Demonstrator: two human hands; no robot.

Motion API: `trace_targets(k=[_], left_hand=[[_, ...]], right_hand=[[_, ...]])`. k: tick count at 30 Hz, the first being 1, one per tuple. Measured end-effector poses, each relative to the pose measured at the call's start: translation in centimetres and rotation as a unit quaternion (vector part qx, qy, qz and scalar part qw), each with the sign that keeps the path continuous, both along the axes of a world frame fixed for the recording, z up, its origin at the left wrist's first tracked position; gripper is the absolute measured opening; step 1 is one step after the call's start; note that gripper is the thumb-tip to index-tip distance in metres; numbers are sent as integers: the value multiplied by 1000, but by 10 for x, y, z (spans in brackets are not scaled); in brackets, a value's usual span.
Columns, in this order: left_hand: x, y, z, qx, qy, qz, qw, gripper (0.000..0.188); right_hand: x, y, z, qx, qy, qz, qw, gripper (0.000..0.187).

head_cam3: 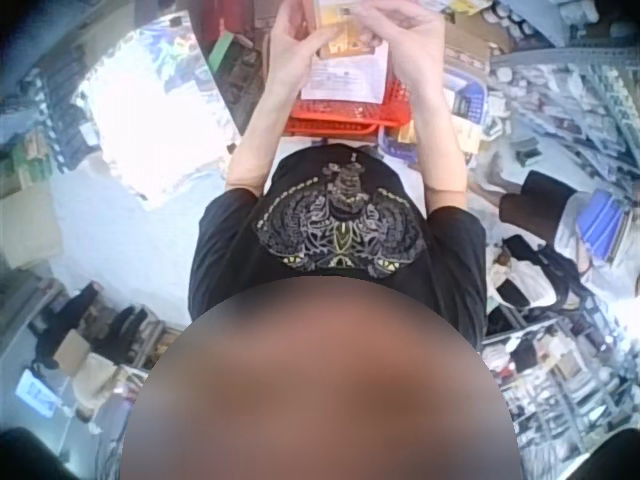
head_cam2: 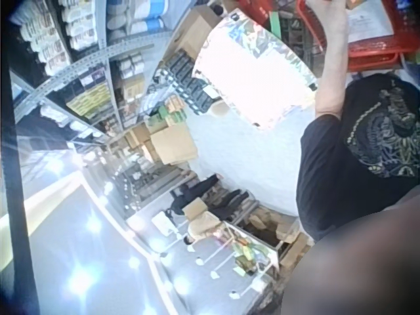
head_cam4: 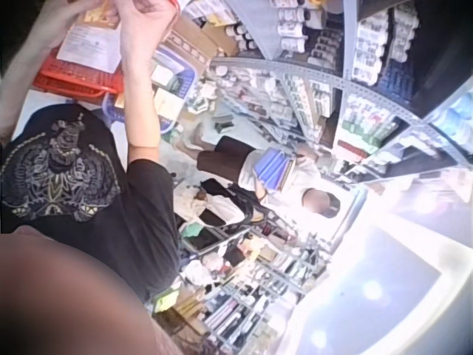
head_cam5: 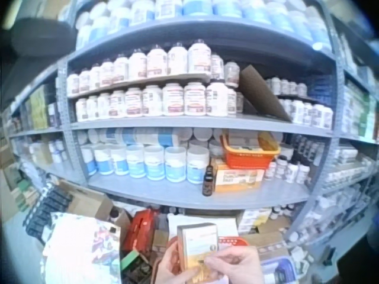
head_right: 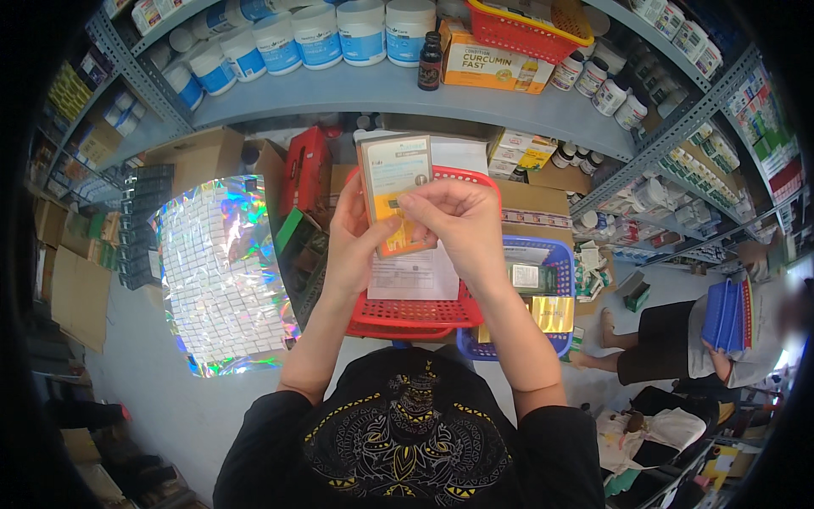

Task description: The person sorts various boxed and bottled supplies from shelves into multiple colored plastic baskets. They pick up items, place them into baskets, and occasionally move baskets around the workspace.

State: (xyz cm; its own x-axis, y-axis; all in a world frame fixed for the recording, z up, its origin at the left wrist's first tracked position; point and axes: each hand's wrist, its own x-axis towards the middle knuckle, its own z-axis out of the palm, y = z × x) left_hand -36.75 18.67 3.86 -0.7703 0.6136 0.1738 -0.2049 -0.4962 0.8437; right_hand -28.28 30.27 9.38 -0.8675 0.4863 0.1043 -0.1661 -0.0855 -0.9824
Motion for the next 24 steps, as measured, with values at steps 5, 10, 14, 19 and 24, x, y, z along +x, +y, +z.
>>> trace_targets(k=[5,10,14,19,24], left_hand=[[1,0,1,0,33,18,999,76],[5,0,1,-5,54,43,998,76],[6,0,3,7,47,46,998,78],[9,1,-4,-3,87,82,993,80],[11,-13,-5,-85,73,7,994,76]], right_hand=[[-4,-7,-9,-7,-8,-14,1000,7],[-7,-11,-9,-4,-4,-10,1000,7],[-7,-16,-7,-17,-10,-18,1000,7],[-8,-22,-12,89,32,-81,992,9],[5,2,-6,396,20,-267,879,25]])
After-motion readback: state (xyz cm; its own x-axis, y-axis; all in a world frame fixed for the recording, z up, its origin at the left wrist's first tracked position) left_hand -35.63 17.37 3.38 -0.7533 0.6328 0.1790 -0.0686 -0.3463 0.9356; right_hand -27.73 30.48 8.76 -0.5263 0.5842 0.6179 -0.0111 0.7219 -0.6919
